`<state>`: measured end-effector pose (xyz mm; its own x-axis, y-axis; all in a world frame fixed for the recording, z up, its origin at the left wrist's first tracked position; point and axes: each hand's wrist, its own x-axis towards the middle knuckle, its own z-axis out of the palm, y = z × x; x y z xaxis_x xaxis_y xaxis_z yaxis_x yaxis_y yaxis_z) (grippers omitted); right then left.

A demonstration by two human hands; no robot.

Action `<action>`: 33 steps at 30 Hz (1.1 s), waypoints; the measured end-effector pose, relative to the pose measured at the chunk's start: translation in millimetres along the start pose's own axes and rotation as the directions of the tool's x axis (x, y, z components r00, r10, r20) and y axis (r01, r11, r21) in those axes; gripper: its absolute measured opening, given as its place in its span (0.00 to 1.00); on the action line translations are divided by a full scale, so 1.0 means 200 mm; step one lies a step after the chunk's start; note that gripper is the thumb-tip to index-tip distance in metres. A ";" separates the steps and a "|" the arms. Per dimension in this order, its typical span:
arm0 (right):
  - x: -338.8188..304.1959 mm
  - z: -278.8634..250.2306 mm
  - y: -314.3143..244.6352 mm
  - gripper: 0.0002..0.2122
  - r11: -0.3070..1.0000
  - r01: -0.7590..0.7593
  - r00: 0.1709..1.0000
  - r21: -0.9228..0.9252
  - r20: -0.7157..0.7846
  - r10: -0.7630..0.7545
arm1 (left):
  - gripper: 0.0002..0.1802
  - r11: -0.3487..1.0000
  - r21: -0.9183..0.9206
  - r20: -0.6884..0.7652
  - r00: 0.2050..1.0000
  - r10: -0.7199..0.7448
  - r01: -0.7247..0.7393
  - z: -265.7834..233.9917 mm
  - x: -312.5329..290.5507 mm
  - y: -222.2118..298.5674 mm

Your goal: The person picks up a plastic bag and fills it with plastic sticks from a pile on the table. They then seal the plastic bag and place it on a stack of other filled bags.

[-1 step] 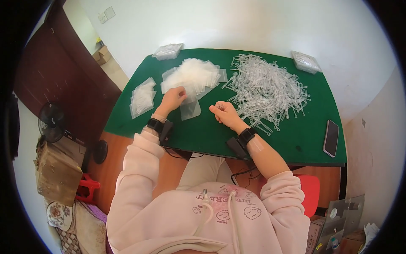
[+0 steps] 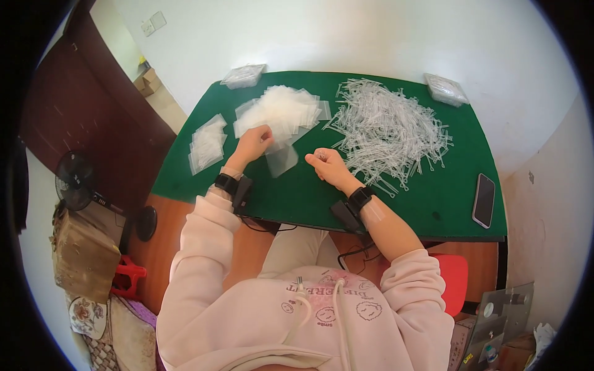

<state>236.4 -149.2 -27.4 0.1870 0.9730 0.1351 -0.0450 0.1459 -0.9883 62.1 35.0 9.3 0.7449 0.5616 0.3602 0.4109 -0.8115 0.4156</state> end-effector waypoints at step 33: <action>0.02 -0.24 -0.11 0.11 0.855 0.080 0.805 -0.513 -0.473 -0.359 | 0.04 0.928 -0.258 -0.372 0.914 0.162 -0.269 0.23 0.19 0.31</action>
<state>285.2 -156.2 -9.1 0.6304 0.6465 0.4296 0.4798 0.1106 -0.8704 139.5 -2.6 10.9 0.5522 0.4419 0.7070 0.0448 -0.8625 0.5041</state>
